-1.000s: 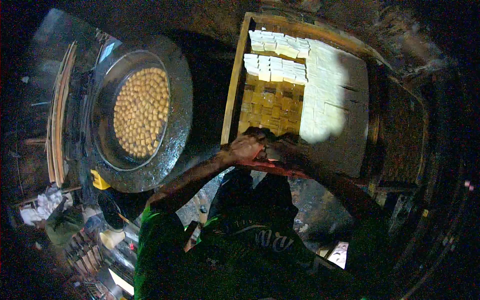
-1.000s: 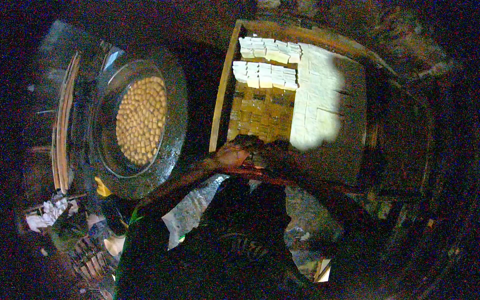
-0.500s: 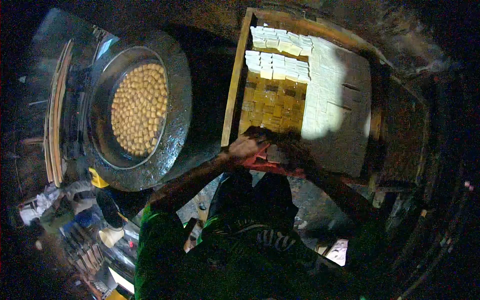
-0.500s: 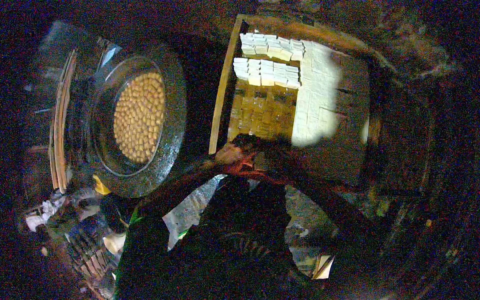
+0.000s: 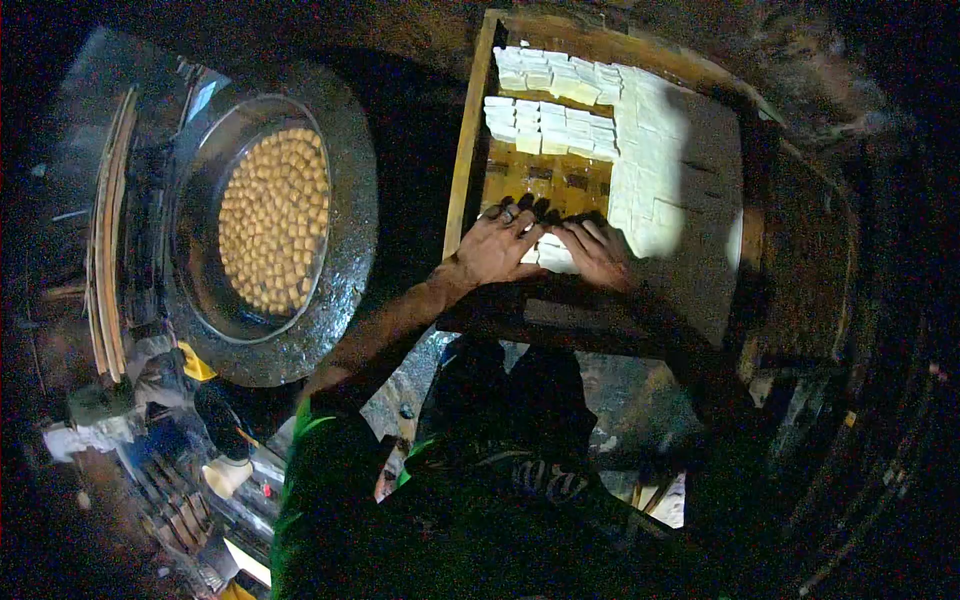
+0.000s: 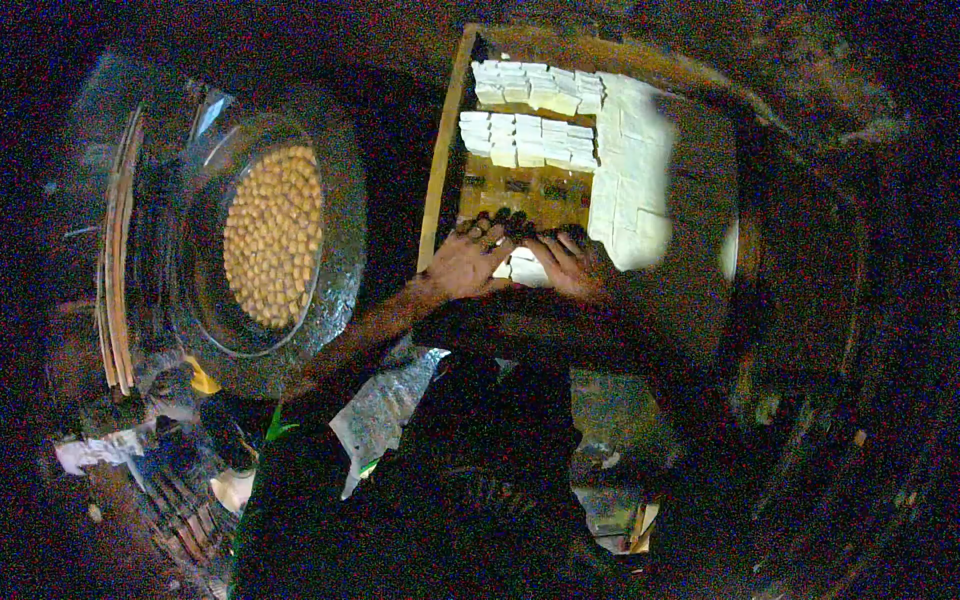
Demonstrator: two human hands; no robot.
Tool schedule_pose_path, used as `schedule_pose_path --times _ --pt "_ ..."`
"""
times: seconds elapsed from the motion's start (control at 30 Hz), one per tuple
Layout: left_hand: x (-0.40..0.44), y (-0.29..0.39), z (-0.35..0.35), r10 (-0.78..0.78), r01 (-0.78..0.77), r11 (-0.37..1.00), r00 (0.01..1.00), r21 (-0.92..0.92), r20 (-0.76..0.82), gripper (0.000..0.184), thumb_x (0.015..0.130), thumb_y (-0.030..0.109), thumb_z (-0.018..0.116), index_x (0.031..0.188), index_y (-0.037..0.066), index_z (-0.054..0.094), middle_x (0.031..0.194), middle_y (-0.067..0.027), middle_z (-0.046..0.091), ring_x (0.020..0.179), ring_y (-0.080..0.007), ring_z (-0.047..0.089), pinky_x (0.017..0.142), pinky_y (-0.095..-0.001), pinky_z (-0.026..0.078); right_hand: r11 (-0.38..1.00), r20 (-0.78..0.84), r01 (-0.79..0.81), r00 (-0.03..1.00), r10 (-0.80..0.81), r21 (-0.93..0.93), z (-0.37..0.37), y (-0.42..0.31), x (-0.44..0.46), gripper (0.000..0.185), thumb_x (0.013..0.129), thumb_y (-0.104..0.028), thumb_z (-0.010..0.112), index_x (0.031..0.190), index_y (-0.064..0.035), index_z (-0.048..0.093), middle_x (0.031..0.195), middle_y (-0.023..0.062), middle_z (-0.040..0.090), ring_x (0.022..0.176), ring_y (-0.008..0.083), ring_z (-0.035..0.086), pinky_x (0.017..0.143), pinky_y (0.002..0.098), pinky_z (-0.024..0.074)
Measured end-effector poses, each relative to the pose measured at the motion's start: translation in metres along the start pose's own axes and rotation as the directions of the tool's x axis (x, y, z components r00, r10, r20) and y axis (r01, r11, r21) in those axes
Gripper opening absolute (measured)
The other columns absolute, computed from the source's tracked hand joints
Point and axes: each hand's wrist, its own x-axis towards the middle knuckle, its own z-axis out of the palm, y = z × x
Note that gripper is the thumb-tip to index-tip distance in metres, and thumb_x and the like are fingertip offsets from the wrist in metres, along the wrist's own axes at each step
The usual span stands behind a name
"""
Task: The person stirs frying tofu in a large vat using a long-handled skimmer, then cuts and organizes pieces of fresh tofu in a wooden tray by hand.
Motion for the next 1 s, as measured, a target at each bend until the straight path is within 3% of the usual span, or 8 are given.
schedule_pose_path --times 0.2,0.3,0.37,0.5,0.53,0.8,0.83,1.0 --pt "0.011 -0.003 -0.014 -0.034 0.031 0.999 0.992 0.018 0.123 0.069 0.078 0.051 0.065 0.130 0.008 0.050 0.125 -0.0150 0.055 0.115 -0.0346 0.055 0.097 -0.0467 0.044 0.990 -0.180 0.044 0.981 -0.068 -0.134 0.017 0.005 -0.002 0.048 0.080 -0.011 0.063 0.127 -0.0096 0.054 0.118 0.0109 0.060 0.109 0.0323 0.057 0.091 0.0401 0.0477" --pt "0.026 -0.003 -0.035 -0.076 0.136 0.980 0.931 -0.147 0.356 0.068 0.077 0.053 0.067 0.125 0.007 0.055 0.121 -0.0165 0.059 0.110 -0.0352 0.058 0.094 -0.0458 0.047 0.996 -0.032 0.042 0.999 -0.040 0.077 -0.016 0.002 0.019 0.032 0.082 -0.020 0.065 0.113 -0.0111 0.064 0.105 0.0092 0.067 0.094 0.0231 0.065 0.080 0.0374 0.0540" --pt "0.032 -0.002 -0.050 -0.108 0.219 0.954 0.888 -0.205 0.447 0.064 0.077 0.055 0.067 0.117 0.006 0.062 0.111 -0.0176 0.065 0.103 -0.0353 0.063 0.090 -0.0447 0.050 0.646 0.276 -0.316 0.947 0.166 0.695 -0.020 -0.001 0.024 0.035 0.078 -0.022 0.075 0.108 -0.0080 0.064 0.094 0.0102 0.069 0.086 0.0216 0.066 0.080 0.0351 0.0530" --pt "0.018 -0.004 -0.024 0.036 0.174 0.880 0.903 -0.442 0.427 0.061 0.079 0.059 0.064 0.099 0.002 0.068 0.094 -0.0191 0.069 0.094 -0.0367 0.065 0.084 -0.0439 0.052 0.489 0.663 -0.593 0.748 0.041 0.639 -0.047 -0.009 0.027 0.040 0.077 -0.018 0.077 0.110 -0.0034 0.059 0.092 0.0118 0.067 0.083 0.0198 0.064 0.077 0.0341 0.0508" --pt "0.014 -0.007 -0.013 0.083 0.108 0.880 0.923 -0.462 0.375 0.061 0.079 0.059 0.064 0.096 0.001 0.068 0.092 -0.0197 0.069 0.091 -0.0371 0.066 0.082 -0.0439 0.052 0.568 0.366 -0.273 0.929 -0.054 0.776 -0.006 0.005 0.005 0.038 0.076 -0.017 0.074 0.109 -0.0023 0.060 0.092 0.0128 0.068 0.085 0.0190 0.064 0.076 0.0332 0.0504" --pt "0.015 -0.013 -0.016 0.059 0.072 0.769 0.981 -0.636 0.182 0.062 0.080 0.061 0.064 0.095 0.001 0.068 0.086 -0.0212 0.069 0.081 -0.0393 0.066 0.076 -0.0461 0.053 0.763 0.459 -0.252 0.886 -0.065 0.595 -0.017 0.022 0.014 0.060 0.075 -0.037 0.080 0.116 -0.0003 0.057 0.103 0.0149 0.065 0.091 0.0254 0.065 0.081 0.0383 0.0504" --pt "0.017 -0.015 -0.024 0.017 0.092 0.857 0.978 -0.507 0.206 0.062 0.079 0.061 0.065 0.100 0.002 0.067 0.091 -0.0211 0.069 0.086 -0.0389 0.067 0.078 -0.0471 0.052 0.587 0.459 -0.311 0.881 -0.117 0.747 -0.052 0.012 0.033 0.061 0.073 -0.036 0.081 0.116 -0.0004 0.056 0.103 0.0134 0.065 0.090 0.0254 0.065 0.080 0.0379 0.0511" --pt "0.030 -0.009 -0.035 -0.136 0.181 0.973 0.951 -0.142 0.277 0.068 0.082 0.057 0.062 0.122 0.003 0.055 0.117 -0.0224 0.060 0.106 -0.0383 0.059 0.082 -0.0511 0.051 0.893 0.227 -0.126 0.974 0.028 0.433 -0.026 0.024 0.042 0.064 0.070 -0.036 0.082 0.119 -0.0032 0.055 0.114 0.0151 0.060 0.107 0.0320 0.057 0.088 0.0391 0.0478"
